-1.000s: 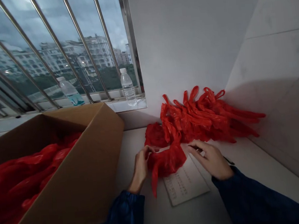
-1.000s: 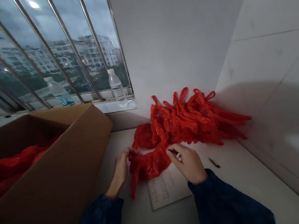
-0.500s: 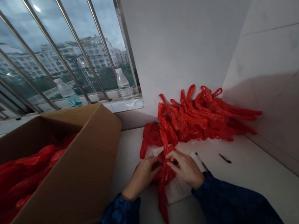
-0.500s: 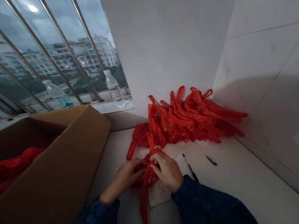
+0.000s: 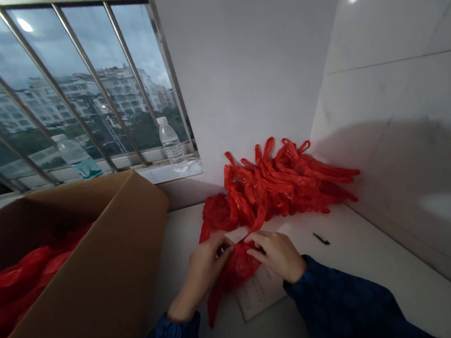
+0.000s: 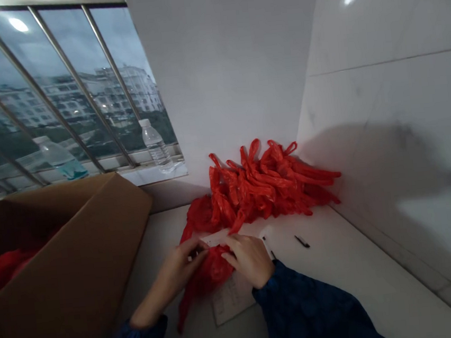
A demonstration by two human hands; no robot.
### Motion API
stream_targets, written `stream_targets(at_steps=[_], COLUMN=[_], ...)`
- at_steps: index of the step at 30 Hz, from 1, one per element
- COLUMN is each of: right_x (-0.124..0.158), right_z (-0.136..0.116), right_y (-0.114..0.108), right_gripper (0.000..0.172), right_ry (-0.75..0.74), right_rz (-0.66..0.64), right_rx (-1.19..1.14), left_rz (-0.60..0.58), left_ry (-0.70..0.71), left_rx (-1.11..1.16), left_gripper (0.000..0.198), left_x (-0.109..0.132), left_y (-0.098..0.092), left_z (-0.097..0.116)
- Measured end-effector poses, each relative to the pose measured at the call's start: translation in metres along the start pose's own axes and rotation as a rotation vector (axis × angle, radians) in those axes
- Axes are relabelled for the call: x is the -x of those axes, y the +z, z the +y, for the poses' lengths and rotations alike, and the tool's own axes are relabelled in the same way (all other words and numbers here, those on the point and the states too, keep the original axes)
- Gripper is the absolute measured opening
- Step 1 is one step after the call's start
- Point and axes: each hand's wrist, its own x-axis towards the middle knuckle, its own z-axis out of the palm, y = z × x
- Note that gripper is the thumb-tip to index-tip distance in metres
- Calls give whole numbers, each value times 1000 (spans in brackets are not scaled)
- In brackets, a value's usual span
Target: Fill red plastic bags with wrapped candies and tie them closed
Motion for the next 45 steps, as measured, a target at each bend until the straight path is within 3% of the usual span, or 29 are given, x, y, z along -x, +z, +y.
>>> stream_targets(at_steps=[5, 10, 14, 19, 22, 25, 29, 32, 36, 41, 45], right_x=[-1, 8, 17, 11, 3, 0, 1, 2, 2, 10, 13], right_z=[24, 43, 44, 24, 12, 9, 12, 11, 7, 26, 45], right_y=[-28, -42, -42, -29, -10, 1, -5, -10, -7, -22, -38], right_gripper=[13, 13, 10, 26, 30, 21, 17, 16, 15, 19, 19], right_ry=[50, 120, 113, 5, 10, 39, 72, 39, -44, 118, 258], right_rz=[98, -12, -108, 39, 57, 27, 65, 123, 20, 103, 17], right_rx=[102, 182, 254, 172, 107, 66, 56, -12, -69, -41, 138], left_rz=[213, 348, 271, 110, 33, -56, -24, -8, -34, 58, 157], left_ry=[-58, -213, -231, 125, 222, 194, 153, 197, 245, 50, -126], left_rx=[-89, -268, -441, -442, -451, -463, -467, -371, -317, -498, -607], left_gripper=[3, 8, 7, 32, 42, 36, 9, 7, 10, 22, 29], left_x=[-9, 10, 19, 16, 14, 14, 12, 12, 16, 25, 28], left_y=[-24, -26, -19, 3, 19, 23, 10, 3, 3, -9, -27], left_z=[7, 2, 10, 27, 26, 20, 18, 23, 34, 38, 36])
